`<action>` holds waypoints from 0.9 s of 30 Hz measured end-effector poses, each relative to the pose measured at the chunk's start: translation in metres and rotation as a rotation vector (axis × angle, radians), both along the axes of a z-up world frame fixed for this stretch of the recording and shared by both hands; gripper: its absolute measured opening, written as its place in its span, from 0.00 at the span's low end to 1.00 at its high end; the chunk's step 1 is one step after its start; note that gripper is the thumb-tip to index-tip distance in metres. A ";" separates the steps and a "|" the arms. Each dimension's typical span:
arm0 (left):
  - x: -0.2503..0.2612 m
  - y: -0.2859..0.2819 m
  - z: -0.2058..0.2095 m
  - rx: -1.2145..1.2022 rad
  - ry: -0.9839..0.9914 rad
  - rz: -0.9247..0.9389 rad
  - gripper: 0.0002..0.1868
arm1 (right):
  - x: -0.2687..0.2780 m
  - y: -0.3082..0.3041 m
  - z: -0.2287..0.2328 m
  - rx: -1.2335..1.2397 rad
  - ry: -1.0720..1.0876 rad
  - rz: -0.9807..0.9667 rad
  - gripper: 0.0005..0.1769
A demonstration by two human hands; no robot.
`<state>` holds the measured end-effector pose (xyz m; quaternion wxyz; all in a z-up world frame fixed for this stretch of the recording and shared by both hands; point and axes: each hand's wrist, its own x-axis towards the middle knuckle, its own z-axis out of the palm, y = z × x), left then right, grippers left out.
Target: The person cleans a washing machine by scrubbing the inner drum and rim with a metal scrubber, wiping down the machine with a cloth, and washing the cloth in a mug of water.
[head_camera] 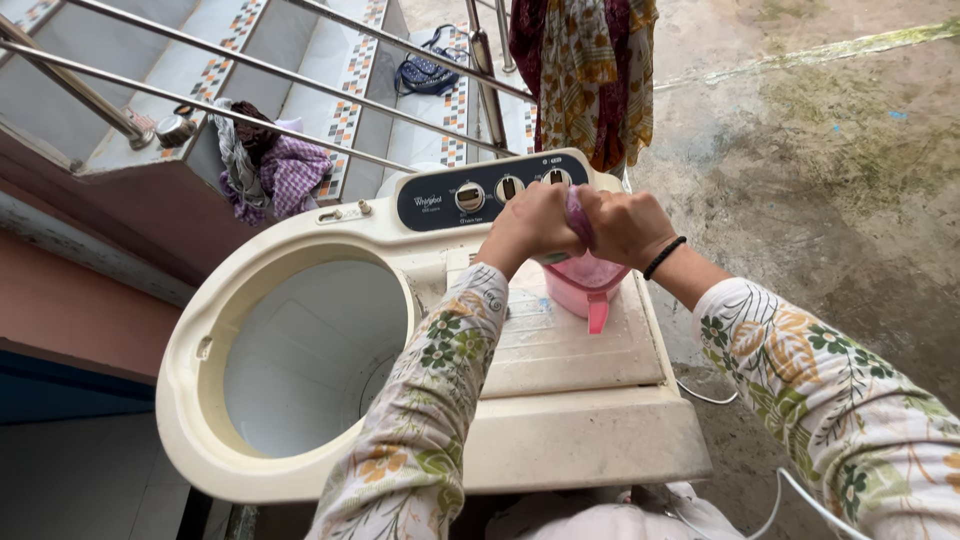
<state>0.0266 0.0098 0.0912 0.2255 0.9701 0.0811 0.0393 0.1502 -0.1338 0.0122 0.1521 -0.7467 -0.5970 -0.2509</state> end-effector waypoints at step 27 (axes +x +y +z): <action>0.055 -0.057 -0.032 -1.770 -0.496 -0.187 0.32 | 0.014 -0.073 0.072 0.167 1.872 0.032 0.43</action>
